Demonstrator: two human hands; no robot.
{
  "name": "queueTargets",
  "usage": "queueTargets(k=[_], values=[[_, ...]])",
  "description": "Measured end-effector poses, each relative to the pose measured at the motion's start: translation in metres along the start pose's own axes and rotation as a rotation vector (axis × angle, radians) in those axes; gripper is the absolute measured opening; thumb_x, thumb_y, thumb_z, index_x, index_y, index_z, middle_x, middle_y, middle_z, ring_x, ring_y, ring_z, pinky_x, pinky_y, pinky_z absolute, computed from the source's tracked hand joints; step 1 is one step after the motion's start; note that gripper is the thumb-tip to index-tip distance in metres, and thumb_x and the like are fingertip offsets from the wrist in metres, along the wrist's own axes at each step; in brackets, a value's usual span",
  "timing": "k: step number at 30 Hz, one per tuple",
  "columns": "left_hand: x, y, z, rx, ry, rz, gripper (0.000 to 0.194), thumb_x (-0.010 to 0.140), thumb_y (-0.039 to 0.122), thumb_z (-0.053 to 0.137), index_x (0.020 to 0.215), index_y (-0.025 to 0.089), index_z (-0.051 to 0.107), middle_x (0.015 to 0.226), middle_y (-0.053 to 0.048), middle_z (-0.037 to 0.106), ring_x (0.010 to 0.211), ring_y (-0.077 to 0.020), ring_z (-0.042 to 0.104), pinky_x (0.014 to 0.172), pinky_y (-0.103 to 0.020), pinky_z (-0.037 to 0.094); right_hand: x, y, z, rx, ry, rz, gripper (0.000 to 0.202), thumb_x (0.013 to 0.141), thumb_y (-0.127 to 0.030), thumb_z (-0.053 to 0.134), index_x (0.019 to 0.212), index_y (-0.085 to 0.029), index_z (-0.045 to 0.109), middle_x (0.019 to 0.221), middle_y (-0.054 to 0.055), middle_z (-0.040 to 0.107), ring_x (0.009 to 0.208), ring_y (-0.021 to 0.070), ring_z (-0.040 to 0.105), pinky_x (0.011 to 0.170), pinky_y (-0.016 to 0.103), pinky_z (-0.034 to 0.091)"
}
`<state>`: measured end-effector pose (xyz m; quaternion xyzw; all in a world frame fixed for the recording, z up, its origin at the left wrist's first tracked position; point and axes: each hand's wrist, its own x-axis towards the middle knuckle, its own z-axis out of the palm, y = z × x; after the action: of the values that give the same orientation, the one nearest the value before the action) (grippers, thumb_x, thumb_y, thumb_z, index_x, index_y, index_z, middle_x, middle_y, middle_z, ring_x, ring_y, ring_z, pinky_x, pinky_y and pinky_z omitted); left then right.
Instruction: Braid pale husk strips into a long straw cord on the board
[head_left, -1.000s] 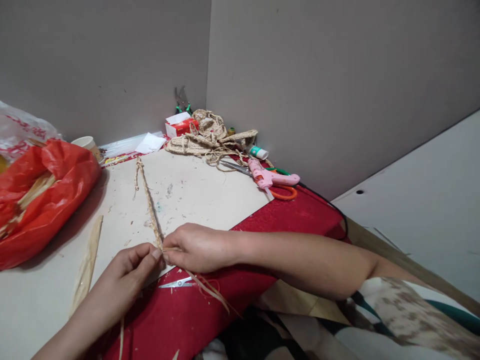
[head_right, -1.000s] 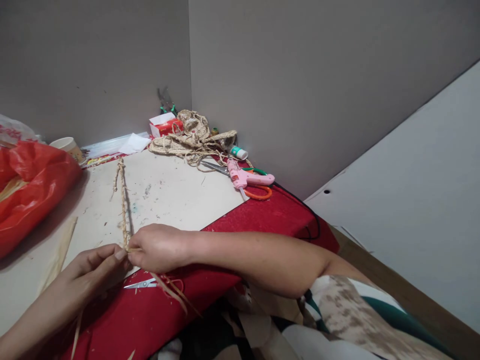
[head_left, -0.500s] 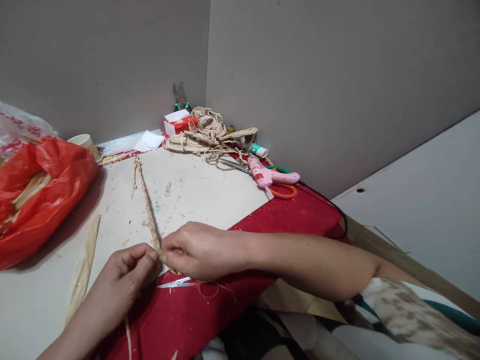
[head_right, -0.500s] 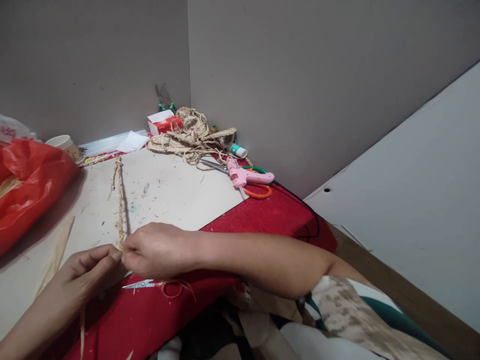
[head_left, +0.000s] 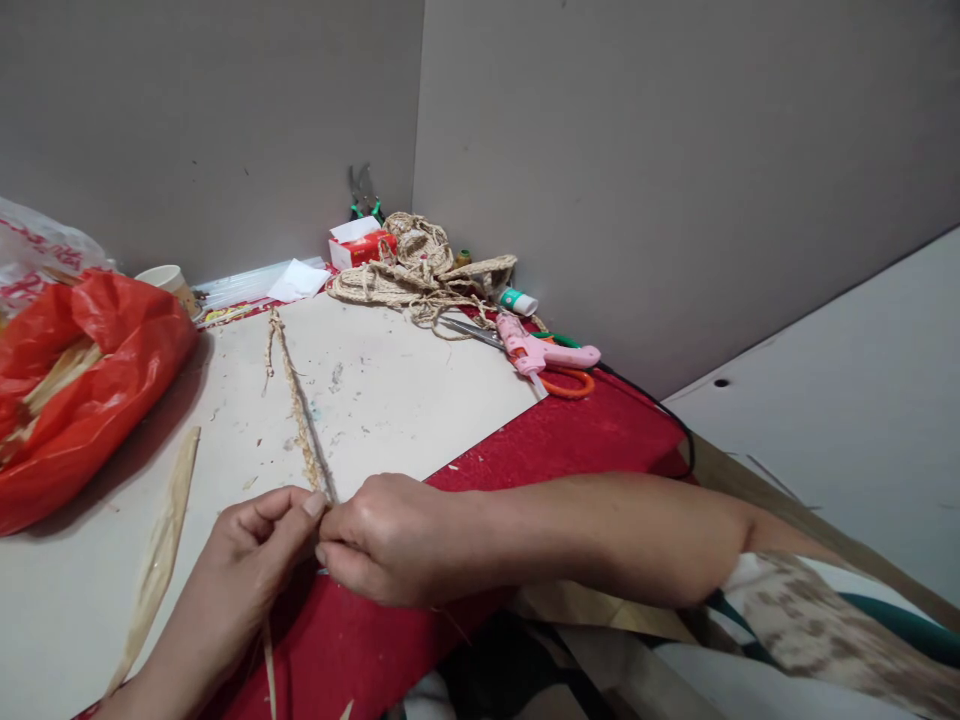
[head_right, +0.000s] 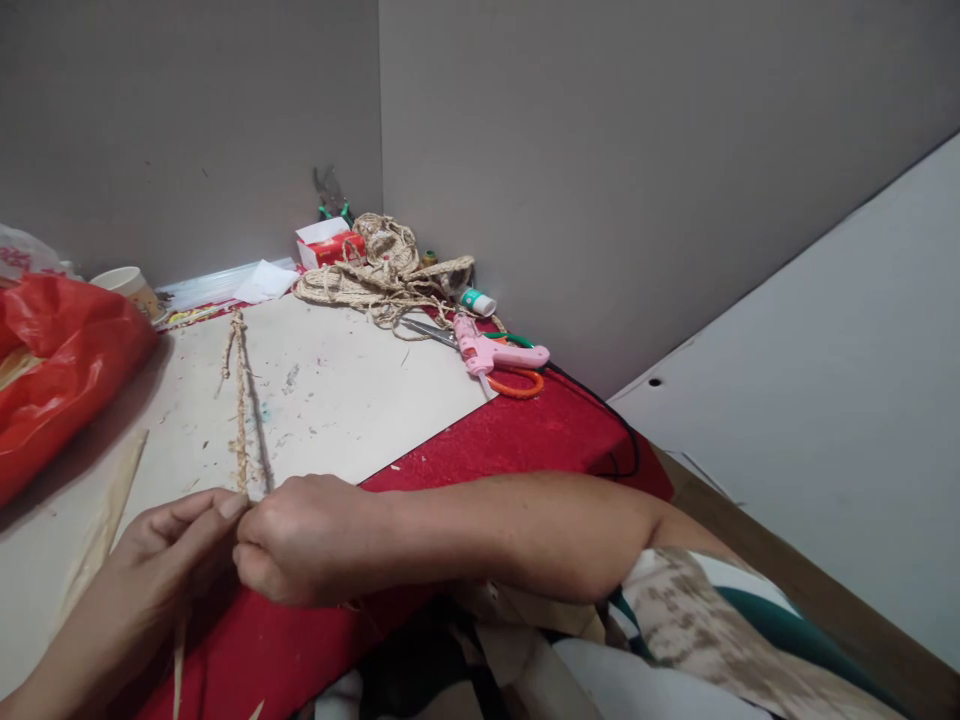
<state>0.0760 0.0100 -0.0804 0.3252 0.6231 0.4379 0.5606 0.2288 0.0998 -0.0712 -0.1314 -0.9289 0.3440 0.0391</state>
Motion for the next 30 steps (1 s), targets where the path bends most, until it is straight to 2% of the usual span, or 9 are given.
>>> queueTargets(k=[3,7,9,13,15,17,22,27,30], values=[[0.001,0.0,0.0,-0.011,-0.011,-0.034,0.026,0.076,0.039,0.071,0.067,0.016,0.062,0.055,0.003,0.054,0.049,-0.0076,0.042,0.045,-0.017,0.034,-0.005,-0.004,-0.004,-0.006,-0.092,-0.09,0.025,0.089,-0.023,0.044,0.071,-0.014,0.06,0.065,0.002,0.057,0.054,0.0103,0.034,0.053,0.026,0.028],[0.002,0.002,-0.001,-0.066,-0.064,-0.095,0.025,0.078,0.04,0.069,0.072,0.017,0.064,0.057,0.001,0.06,0.049,-0.0099,0.05,0.049,-0.02,0.04,-0.011,-0.007,-0.012,0.344,-0.241,-0.229,0.023,0.087,-0.026,0.057,0.067,-0.014,0.057,0.067,-0.003,0.057,0.059,0.0065,0.042,0.058,0.019,0.033],[0.002,0.003,-0.001,-0.092,-0.037,-0.09,0.026,0.074,0.04,0.072,0.07,0.016,0.063,0.052,0.003,0.054,0.044,-0.0072,0.043,0.045,-0.018,0.035,-0.009,-0.005,-0.018,0.565,-0.12,-0.138,0.031,0.087,-0.031,0.057,0.063,-0.014,0.054,0.061,-0.004,0.051,0.056,0.0052,0.041,0.056,0.018,0.032],[0.003,0.001,-0.004,-0.085,-0.024,-0.123,0.03,0.073,0.043,0.073,0.073,0.015,0.064,0.048,0.007,0.043,0.041,-0.0034,0.028,0.042,-0.015,0.022,0.002,0.004,-0.027,0.77,0.395,0.152,0.035,0.09,-0.036,0.051,0.064,-0.013,0.052,0.056,-0.004,0.045,0.053,0.0058,0.039,0.053,0.019,0.033],[0.003,0.001,-0.005,-0.077,-0.032,-0.141,0.03,0.074,0.043,0.072,0.074,0.015,0.064,0.049,0.006,0.044,0.042,-0.0036,0.029,0.042,-0.016,0.022,0.008,0.008,-0.026,0.759,0.461,0.205,0.032,0.088,-0.038,0.054,0.069,-0.013,0.054,0.058,-0.003,0.048,0.054,0.0065,0.041,0.053,0.019,0.035],[0.003,0.002,-0.005,-0.091,-0.035,-0.128,0.027,0.074,0.04,0.073,0.075,0.015,0.063,0.051,0.006,0.046,0.041,-0.0037,0.031,0.042,-0.016,0.024,0.012,0.01,-0.021,0.759,0.35,0.234,0.029,0.086,-0.039,0.056,0.075,-0.013,0.056,0.063,-0.001,0.052,0.056,0.007,0.044,0.053,0.019,0.037],[0.002,0.007,-0.003,-0.093,-0.078,-0.081,0.024,0.07,0.035,0.076,0.083,0.016,0.068,0.057,0.002,0.056,0.048,-0.0093,0.047,0.049,-0.02,0.038,0.013,0.01,-0.012,0.877,-0.086,0.331,0.032,0.09,-0.045,0.05,0.081,-0.014,0.052,0.069,-0.001,0.056,0.046,0.0046,0.041,0.047,0.02,0.037],[0.003,0.003,-0.007,-0.034,-0.051,-0.101,0.027,0.071,0.04,0.075,0.082,0.017,0.066,0.053,0.004,0.055,0.041,-0.0063,0.039,0.042,-0.018,0.028,0.013,0.018,-0.02,0.616,-0.056,0.223,0.037,0.087,-0.044,0.056,0.068,-0.013,0.053,0.058,-0.005,0.038,0.051,0.0049,0.032,0.049,0.019,0.03],[0.003,0.002,-0.009,0.001,-0.068,-0.093,0.027,0.071,0.04,0.074,0.081,0.016,0.067,0.053,0.003,0.055,0.042,-0.007,0.041,0.043,-0.018,0.03,0.015,0.022,-0.027,0.552,-0.115,0.198,0.033,0.088,-0.037,0.056,0.066,-0.012,0.056,0.057,-0.005,0.039,0.054,0.0053,0.035,0.054,0.019,0.03]])
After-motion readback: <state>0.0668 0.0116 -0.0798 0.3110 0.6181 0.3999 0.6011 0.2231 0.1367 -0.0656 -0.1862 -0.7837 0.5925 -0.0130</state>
